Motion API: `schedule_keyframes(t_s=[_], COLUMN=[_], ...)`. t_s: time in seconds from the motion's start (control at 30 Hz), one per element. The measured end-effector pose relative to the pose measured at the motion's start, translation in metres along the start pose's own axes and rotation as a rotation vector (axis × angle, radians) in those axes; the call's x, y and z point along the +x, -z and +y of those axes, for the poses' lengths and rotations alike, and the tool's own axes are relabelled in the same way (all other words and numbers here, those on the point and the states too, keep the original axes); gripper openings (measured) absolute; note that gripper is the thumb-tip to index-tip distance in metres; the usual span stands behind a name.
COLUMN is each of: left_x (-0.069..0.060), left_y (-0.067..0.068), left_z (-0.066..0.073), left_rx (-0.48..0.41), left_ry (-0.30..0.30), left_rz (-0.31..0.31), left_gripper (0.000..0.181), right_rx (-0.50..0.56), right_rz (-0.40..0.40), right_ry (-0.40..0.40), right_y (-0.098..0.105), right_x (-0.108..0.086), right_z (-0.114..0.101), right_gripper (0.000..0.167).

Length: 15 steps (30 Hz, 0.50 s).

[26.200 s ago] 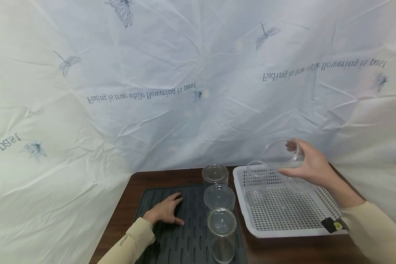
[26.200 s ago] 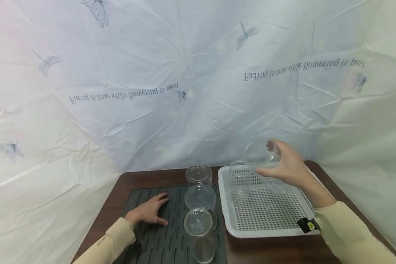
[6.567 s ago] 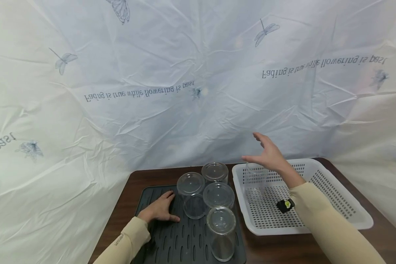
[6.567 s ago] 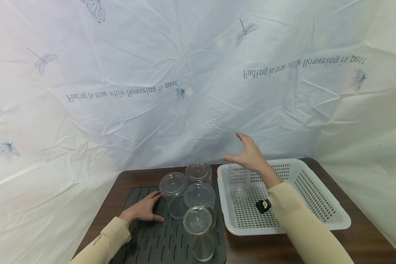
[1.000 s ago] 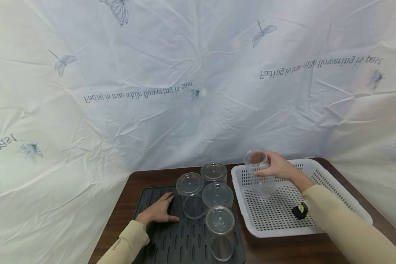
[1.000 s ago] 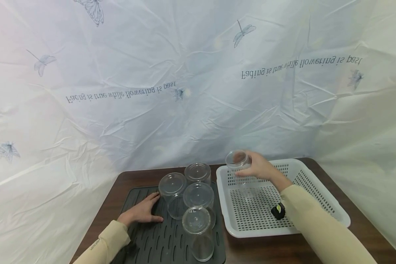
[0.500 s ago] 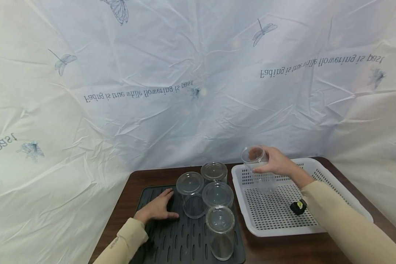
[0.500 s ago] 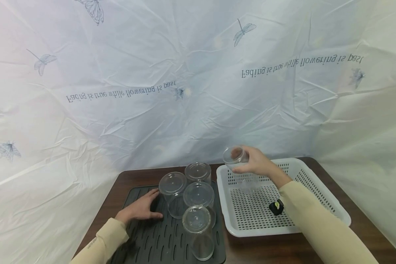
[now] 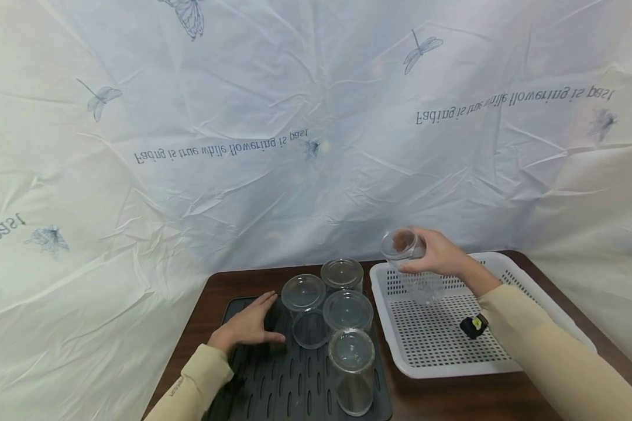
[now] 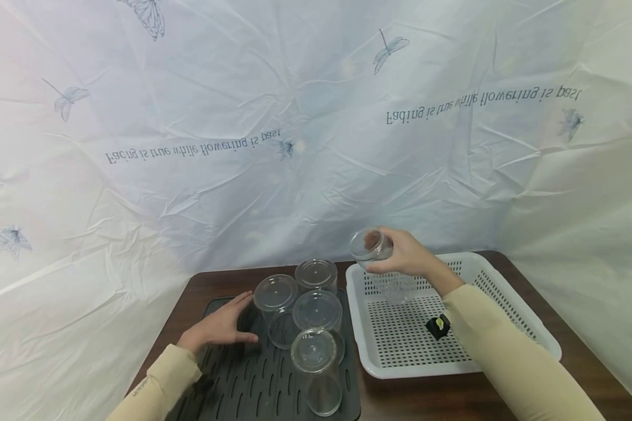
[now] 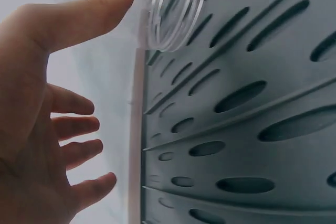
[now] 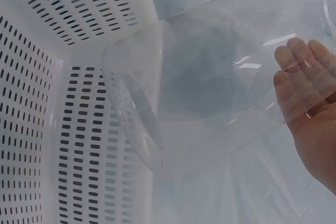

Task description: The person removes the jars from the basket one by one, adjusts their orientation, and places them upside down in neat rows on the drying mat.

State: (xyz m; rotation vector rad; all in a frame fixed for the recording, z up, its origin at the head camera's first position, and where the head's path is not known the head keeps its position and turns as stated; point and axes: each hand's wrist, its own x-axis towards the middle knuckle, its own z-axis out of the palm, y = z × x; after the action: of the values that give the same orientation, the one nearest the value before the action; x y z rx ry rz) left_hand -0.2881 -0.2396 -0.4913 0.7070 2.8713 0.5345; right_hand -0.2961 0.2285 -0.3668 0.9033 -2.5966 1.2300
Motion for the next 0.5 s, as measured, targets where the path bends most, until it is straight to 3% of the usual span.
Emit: schedule_keyframes(t_s=[0.17, 0.5], left_x=[-0.003, -0.004], left_y=[0.01, 0.035], left_z=[0.002, 0.013], left_rx=[-0.032, -0.014], left_ry=[-0.002, -0.002], left_rz=[0.017, 0.125], left_gripper=[0.103, 0.108], right_rx=[-0.019, -0.068], right_rz=[0.001, 0.007], right_ry=[0.018, 0.027], right_y=[0.001, 0.002], right_x=[0.002, 0.008], right_z=[-0.005, -0.022], right_gripper=[0.056, 0.057])
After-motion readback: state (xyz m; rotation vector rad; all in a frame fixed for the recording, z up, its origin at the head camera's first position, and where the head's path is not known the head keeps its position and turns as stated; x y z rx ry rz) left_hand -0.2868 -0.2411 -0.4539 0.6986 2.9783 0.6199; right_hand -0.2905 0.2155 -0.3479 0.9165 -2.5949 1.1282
